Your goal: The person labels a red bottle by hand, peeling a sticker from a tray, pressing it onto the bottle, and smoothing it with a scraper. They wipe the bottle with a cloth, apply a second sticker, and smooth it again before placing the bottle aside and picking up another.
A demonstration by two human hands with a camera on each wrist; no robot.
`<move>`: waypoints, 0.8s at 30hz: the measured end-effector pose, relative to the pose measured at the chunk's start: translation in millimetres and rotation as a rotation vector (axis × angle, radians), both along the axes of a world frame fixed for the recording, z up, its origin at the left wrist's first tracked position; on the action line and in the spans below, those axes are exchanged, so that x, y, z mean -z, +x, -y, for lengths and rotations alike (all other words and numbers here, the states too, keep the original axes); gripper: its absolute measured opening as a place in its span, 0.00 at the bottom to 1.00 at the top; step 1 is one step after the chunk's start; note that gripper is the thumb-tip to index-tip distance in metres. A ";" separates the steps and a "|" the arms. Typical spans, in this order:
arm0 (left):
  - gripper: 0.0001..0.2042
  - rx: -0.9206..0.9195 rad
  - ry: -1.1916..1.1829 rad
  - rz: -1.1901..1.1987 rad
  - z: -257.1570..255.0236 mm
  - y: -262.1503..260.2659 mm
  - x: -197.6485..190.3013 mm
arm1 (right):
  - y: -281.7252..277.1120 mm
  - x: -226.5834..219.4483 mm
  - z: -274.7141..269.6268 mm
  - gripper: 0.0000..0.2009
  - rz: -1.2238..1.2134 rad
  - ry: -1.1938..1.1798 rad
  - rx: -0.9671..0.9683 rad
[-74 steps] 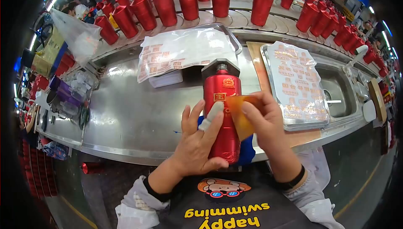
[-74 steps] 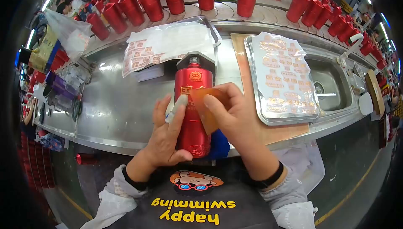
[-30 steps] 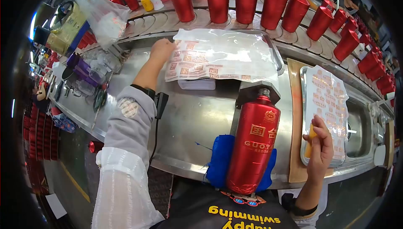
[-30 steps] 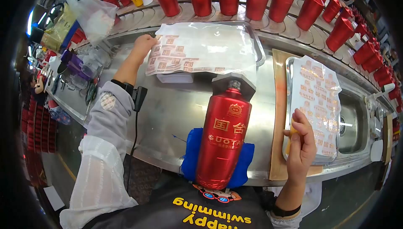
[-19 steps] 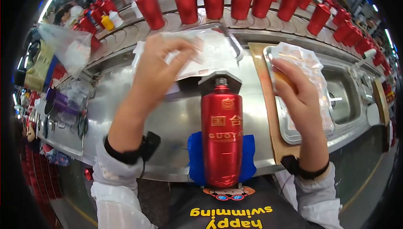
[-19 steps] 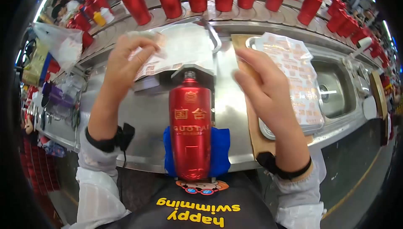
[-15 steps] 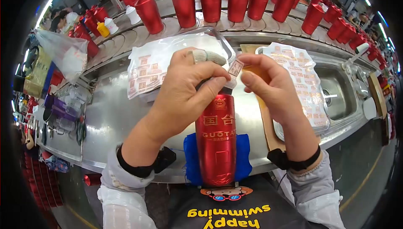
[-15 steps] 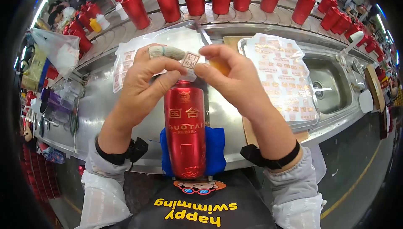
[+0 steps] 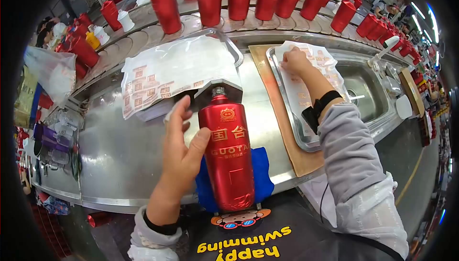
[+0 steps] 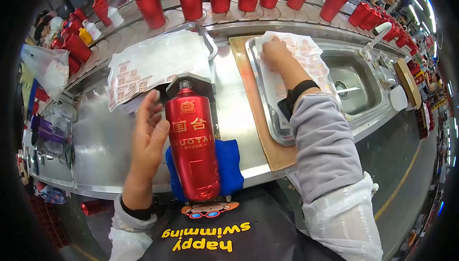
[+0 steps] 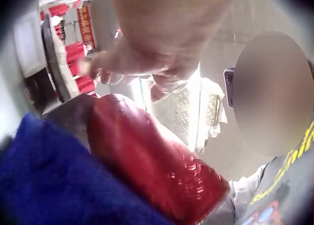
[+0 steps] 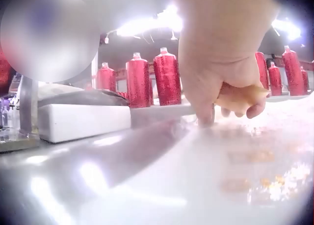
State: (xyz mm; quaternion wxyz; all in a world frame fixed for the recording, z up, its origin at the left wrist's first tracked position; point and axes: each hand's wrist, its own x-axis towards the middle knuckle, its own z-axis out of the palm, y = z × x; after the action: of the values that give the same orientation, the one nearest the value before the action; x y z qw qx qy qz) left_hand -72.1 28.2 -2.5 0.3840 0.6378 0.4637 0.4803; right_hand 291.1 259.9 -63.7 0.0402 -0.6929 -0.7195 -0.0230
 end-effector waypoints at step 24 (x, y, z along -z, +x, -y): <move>0.45 0.161 -0.098 0.321 59.2 18.8 20.0 | -148.5 -101.7 281.8 0.08 -0.819 0.032 -0.623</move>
State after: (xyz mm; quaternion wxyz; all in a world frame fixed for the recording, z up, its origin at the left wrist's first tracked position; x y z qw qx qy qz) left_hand -53.3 -31.0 -22.6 0.5210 0.5686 0.3667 0.5204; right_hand 142.5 -21.9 38.1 0.3346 -0.3973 -0.8164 0.2523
